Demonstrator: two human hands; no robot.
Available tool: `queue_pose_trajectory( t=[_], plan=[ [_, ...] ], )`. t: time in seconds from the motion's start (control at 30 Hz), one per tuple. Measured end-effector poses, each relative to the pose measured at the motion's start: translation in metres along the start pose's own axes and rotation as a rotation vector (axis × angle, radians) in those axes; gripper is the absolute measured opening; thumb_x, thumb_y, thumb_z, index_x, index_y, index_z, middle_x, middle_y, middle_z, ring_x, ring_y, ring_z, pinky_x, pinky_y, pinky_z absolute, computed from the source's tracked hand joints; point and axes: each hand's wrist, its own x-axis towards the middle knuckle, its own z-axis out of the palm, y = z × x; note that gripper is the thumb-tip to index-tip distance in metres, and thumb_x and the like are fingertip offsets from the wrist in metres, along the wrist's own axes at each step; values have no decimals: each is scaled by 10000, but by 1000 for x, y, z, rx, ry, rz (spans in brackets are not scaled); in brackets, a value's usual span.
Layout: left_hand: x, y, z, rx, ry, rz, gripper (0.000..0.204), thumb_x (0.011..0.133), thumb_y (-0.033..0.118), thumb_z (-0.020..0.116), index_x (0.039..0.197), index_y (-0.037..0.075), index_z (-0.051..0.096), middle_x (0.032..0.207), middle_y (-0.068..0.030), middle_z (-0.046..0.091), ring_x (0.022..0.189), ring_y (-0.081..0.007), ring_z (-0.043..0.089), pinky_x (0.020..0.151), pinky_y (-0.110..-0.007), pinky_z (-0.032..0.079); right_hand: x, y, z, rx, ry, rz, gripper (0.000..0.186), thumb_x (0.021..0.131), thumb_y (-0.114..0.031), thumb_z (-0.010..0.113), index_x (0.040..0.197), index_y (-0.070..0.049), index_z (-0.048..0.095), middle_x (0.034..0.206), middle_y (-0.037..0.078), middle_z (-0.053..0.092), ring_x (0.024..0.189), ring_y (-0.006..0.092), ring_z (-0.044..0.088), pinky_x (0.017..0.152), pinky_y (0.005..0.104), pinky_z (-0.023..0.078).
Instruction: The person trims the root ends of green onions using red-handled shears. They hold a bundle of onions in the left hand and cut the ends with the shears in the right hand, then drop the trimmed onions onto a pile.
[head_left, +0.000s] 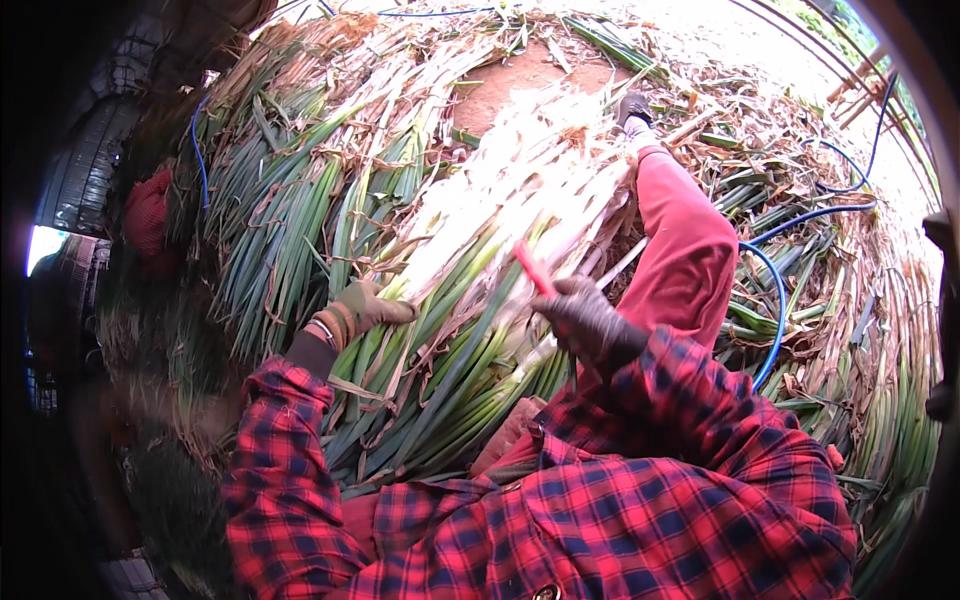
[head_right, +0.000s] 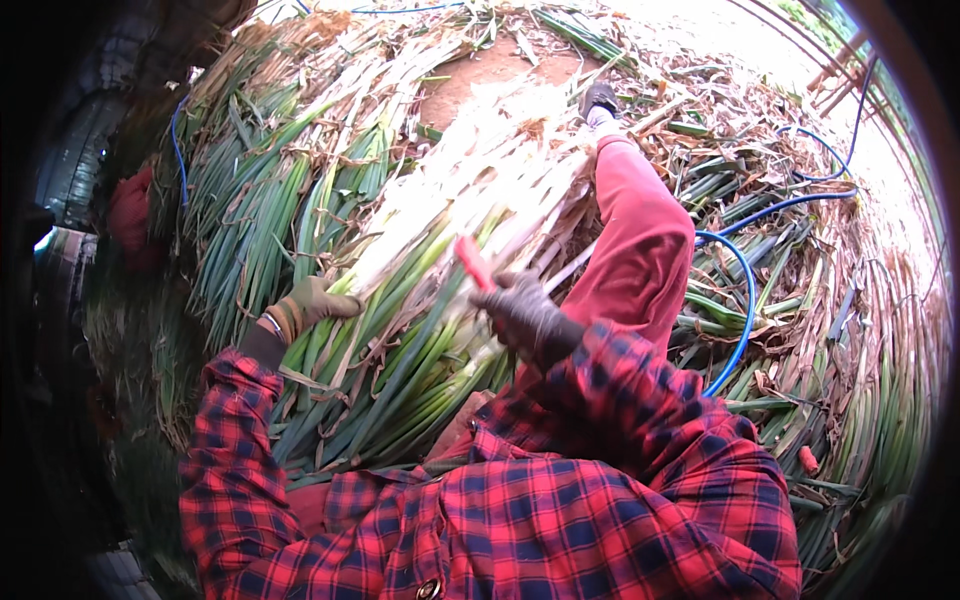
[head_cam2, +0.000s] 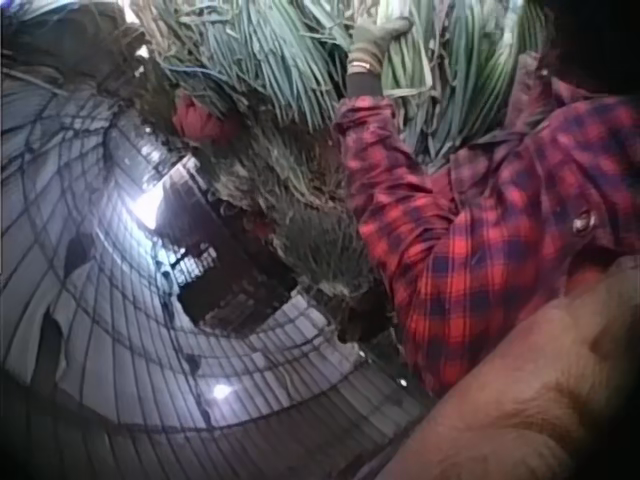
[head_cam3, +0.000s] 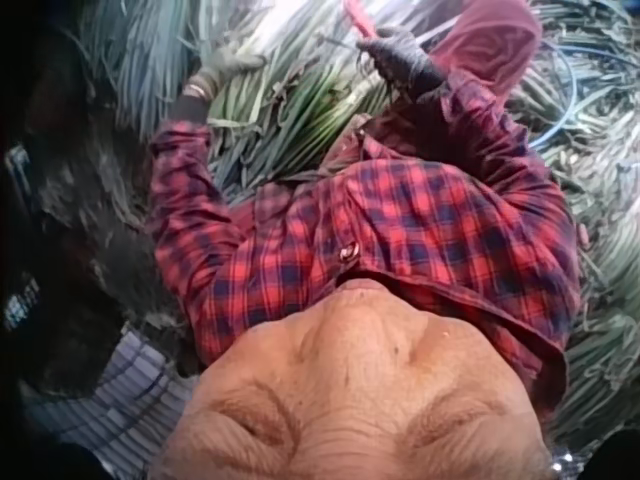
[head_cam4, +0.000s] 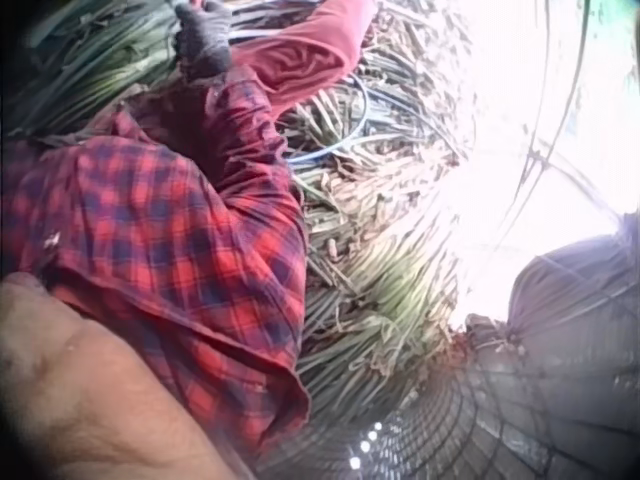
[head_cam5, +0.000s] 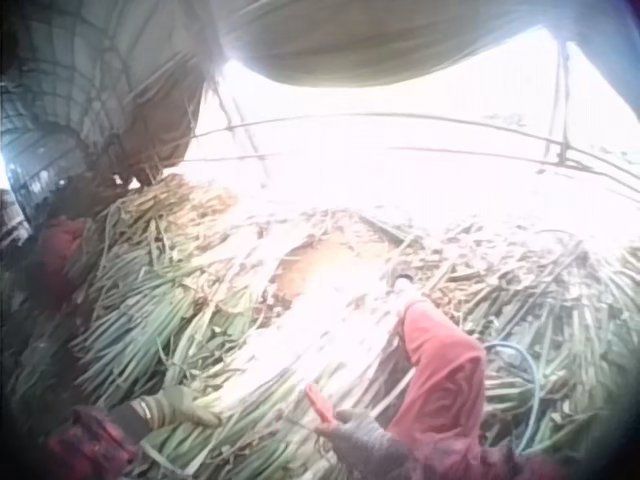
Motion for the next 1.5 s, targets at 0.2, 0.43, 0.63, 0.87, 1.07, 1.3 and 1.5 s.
queue_pose_trajectory(
  t=[0.2,0.43,0.63,0.87,1.07,1.3,1.5],
  plan=[
    [1,-13,3,73,51,3,666,682,595,808,936,-18,756,845,-152,733,768,-241,679,765,-352,532,43,-32,-9,-91,142,-75,229,862,-183,738,849,-22,576,599,40,515,420,150,489,364,321,394],
    [-9,-5,1,35,30,15,580,722,495,817,966,-27,753,858,-109,734,787,-172,670,749,-322,527,16,-33,4,-208,19,8,287,846,-227,762,964,-23,597,567,37,489,401,136,458,355,298,387],
    [-5,-2,3,39,27,-27,665,691,575,815,965,-28,756,874,-149,740,807,-215,686,778,-334,526,76,-43,-28,-106,253,-69,237,839,-210,763,858,-12,635,577,57,527,415,170,494,376,325,388],
    [-15,5,5,2,35,-49,753,673,585,811,996,-90,729,917,-176,741,850,-242,698,811,-332,528,119,-66,-51,44,364,-47,229,814,-118,786,861,20,608,621,79,531,434,206,516,365,360,384],
    [-3,22,18,208,97,-61,1090,598,690,772,1232,-177,589,1191,-321,656,1126,-358,653,972,-373,500,142,-70,-90,98,424,-29,257,821,-165,790,812,-17,581,588,68,519,427,191,489,380,356,391],
    [-31,48,17,354,121,-225,995,628,643,761,1274,-97,608,1234,-318,638,1157,-388,635,995,-407,493,102,-55,-56,-80,267,-45,262,812,-183,794,857,10,622,652,77,560,493,201,545,418,388,445],
    [-41,58,47,453,291,-166,987,696,694,717,1310,-65,572,1184,-317,653,1131,-405,641,978,-448,495,117,-54,-69,-88,242,-101,245,808,-161,797,866,1,623,624,80,555,458,222,524,410,383,428]
  ],
)
